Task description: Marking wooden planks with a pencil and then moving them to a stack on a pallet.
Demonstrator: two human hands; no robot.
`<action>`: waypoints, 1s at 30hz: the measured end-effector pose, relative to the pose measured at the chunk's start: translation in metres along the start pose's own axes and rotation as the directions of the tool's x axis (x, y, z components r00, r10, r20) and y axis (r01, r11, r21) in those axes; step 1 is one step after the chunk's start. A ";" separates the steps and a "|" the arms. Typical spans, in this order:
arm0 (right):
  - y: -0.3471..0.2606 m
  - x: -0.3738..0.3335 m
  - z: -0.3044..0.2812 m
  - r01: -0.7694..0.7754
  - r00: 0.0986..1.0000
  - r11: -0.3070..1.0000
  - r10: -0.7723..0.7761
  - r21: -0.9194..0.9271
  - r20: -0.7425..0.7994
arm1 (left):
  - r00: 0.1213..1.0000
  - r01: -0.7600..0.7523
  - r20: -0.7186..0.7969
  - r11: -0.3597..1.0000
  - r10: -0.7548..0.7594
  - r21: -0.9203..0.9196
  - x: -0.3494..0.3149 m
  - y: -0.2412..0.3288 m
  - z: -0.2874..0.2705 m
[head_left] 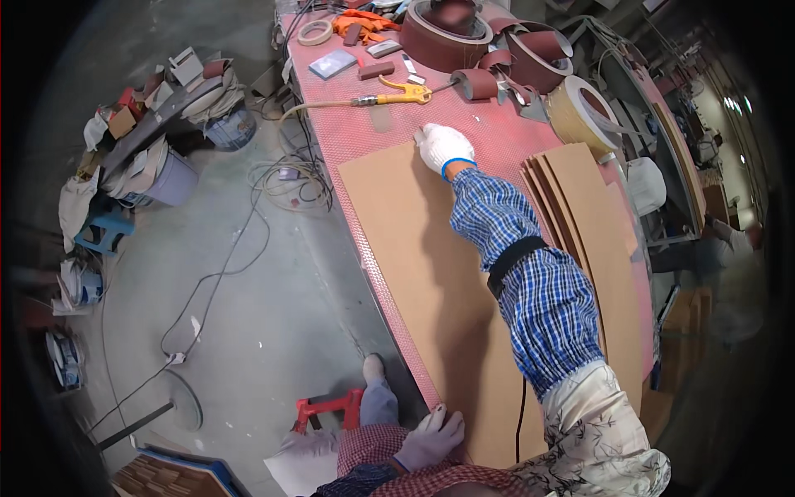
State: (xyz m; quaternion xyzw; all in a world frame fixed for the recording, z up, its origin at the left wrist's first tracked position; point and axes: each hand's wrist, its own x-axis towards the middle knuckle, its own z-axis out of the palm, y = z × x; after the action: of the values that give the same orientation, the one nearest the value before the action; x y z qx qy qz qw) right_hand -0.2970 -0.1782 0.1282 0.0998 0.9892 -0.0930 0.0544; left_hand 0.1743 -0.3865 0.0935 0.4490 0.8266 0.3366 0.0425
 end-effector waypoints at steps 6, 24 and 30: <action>0.028 -0.035 0.003 0.033 0.999 0.999 -0.034 0.022 0.039 | 0.998 0.056 -0.009 0.998 -0.055 0.018 0.001 0.006 0.008; 0.183 -0.484 0.032 -0.053 0.994 0.998 0.049 0.039 0.100 | 0.939 0.316 0.065 0.922 -0.337 0.226 0.017 0.023 -0.006; 0.224 -0.621 0.027 -0.213 0.948 0.977 0.209 -0.007 0.240 | 0.834 0.392 0.182 0.791 -0.521 0.469 0.052 0.022 -0.013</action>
State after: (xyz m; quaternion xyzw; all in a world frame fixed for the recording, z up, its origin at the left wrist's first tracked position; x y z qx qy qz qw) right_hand 0.3570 -0.0837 0.1415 0.1935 0.9581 -0.1075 0.1817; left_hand 0.1538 -0.3447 0.1284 0.2777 0.9464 0.0606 0.1535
